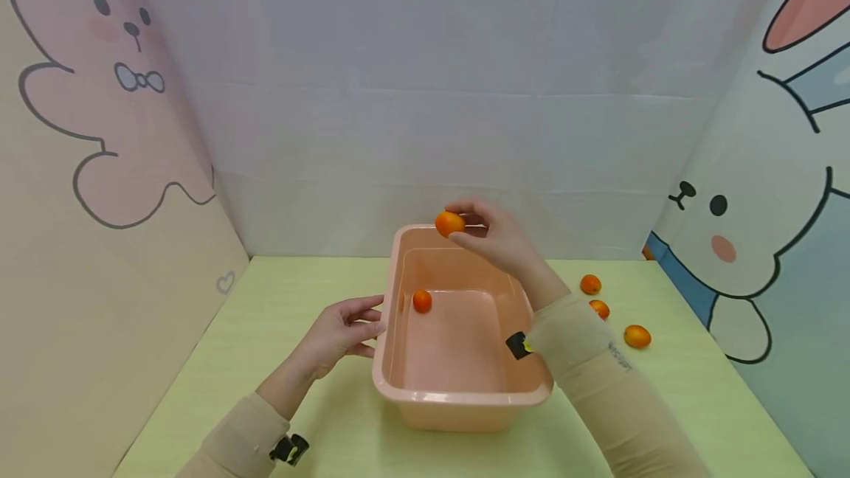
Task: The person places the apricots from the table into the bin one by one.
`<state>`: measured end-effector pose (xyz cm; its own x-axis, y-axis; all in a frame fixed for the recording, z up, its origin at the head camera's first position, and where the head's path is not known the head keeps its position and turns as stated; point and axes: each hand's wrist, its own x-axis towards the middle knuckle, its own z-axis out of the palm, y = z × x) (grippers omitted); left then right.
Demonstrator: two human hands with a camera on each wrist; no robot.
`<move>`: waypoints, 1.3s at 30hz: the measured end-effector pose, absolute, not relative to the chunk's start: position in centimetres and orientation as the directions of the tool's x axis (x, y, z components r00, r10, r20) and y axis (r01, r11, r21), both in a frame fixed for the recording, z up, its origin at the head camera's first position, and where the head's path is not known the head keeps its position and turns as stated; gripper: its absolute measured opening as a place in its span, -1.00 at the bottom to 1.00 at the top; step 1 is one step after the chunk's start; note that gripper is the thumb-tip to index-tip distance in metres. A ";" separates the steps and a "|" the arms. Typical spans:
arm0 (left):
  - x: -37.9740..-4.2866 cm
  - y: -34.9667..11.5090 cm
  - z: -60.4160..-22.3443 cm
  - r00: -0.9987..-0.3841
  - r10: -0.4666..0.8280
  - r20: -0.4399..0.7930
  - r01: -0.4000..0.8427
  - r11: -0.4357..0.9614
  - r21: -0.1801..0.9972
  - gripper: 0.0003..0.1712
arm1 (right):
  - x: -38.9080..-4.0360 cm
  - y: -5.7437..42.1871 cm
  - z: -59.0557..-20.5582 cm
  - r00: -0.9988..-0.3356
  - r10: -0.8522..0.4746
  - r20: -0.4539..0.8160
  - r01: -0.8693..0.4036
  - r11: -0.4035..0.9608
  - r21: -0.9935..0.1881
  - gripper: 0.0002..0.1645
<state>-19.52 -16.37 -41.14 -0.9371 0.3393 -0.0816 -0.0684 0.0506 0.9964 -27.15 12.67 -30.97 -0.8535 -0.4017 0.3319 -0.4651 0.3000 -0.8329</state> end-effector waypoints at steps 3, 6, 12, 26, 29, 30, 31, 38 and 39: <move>-19.5 -16.4 -41.1 -0.937 0.340 -0.082 -0.070 0.047 0.996 -0.29 | -27.5 11.9 -31.5 -0.859 -0.410 0.306 -0.443 0.299 -0.845 -0.55; -19.5 -16.4 -41.1 -0.937 0.339 -0.084 -0.073 0.047 0.996 -0.29 | -27.8 11.2 -32.0 -0.869 -0.417 0.266 -0.410 0.308 -0.859 -0.53; -19.5 -16.4 -41.1 -0.937 0.339 -0.082 -0.070 0.047 0.996 -0.29 | -28.5 10.0 -32.8 -0.887 -0.422 0.189 -0.355 0.360 -0.863 -0.53; -19.3 -16.5 -41.1 -0.938 0.339 -0.078 -0.063 0.054 0.997 -0.31 | -29.7 9.2 -36.0 -0.873 -0.484 0.057 -0.292 0.426 -0.856 -0.60; -19.3 -16.6 -41.0 -0.936 0.343 -0.076 -0.062 0.051 0.997 -0.31 | -30.0 8.9 -36.8 -0.870 -0.489 0.057 -0.300 0.434 -0.850 -0.65; -19.4 -16.6 -41.0 -0.935 0.345 -0.075 -0.062 0.050 0.997 -0.31 | -30.1 8.8 -37.0 -0.872 -0.487 0.053 -0.295 0.435 -0.851 -0.65; -19.4 -16.6 -41.1 -0.934 0.348 -0.075 -0.062 0.048 0.997 -0.31 | -30.1 8.7 -37.2 -0.873 -0.485 0.048 -0.290 0.437 -0.851 -0.66; -19.6 -16.8 -41.1 -0.931 0.358 -0.069 -0.057 0.045 0.997 -0.31 | -29.5 7.7 -38.0 -0.870 -0.492 -0.043 -0.250 0.514 -0.820 -0.68; -19.6 -16.8 -41.1 -0.931 0.358 -0.069 -0.056 0.048 0.997 -0.31 | -29.4 7.5 -38.1 -0.868 -0.493 -0.056 -0.248 0.529 -0.812 -0.68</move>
<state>-19.61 -16.80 -41.11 -0.9313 0.3577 -0.0693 -0.0559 0.0475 0.9973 -29.43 7.49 -38.13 -0.8681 -0.4933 -0.0561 -0.2479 0.5287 -0.8118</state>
